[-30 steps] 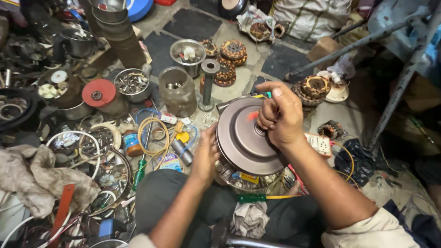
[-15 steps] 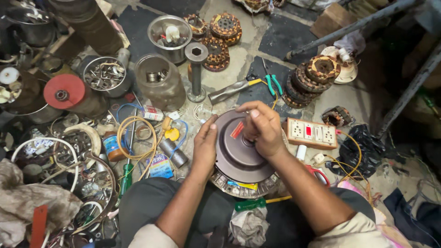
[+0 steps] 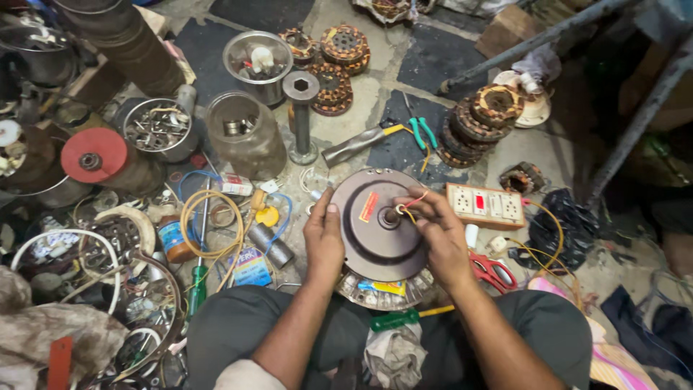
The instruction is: The person disassembles a ceiling fan motor casing using a screwdriver to remove screws and a hammer with a metal rod to separate the metal components.
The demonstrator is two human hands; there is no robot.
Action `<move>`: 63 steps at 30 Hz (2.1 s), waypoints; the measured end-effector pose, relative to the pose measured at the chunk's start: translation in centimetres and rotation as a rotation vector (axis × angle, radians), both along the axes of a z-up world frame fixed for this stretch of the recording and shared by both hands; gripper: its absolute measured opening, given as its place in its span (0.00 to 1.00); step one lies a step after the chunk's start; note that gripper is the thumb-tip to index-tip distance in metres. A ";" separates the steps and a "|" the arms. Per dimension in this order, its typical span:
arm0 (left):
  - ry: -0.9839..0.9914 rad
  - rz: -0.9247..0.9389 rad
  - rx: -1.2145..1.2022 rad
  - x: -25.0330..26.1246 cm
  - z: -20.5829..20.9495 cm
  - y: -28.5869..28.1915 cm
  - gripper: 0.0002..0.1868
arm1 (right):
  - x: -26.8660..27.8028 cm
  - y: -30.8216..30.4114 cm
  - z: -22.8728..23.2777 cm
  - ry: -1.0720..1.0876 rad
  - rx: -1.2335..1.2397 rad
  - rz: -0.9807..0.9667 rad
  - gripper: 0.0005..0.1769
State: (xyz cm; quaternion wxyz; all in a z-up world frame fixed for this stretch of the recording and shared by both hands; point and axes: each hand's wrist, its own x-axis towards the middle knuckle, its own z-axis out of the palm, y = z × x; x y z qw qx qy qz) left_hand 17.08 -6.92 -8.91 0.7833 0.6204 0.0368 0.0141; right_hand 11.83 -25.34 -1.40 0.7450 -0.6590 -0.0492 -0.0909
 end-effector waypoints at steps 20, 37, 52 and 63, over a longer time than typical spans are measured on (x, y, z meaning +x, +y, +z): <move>-0.100 -0.109 -0.040 1.1 -1.8 0.6 0.25 | 1.0 3.8 -0.4 0.108 -0.334 -0.456 0.19; -0.474 -0.209 0.385 -1.9 7.0 -3.4 0.15 | -13.7 1.8 -2.0 -0.084 -1.119 0.164 0.24; -0.456 0.012 1.164 -0.2 9.5 -3.4 0.50 | -13.9 3.9 -4.2 -0.166 -1.304 0.208 0.16; -0.305 -0.549 1.225 4.3 10.2 -2.6 0.60 | -14.7 3.8 -2.2 -0.137 -1.306 0.231 0.19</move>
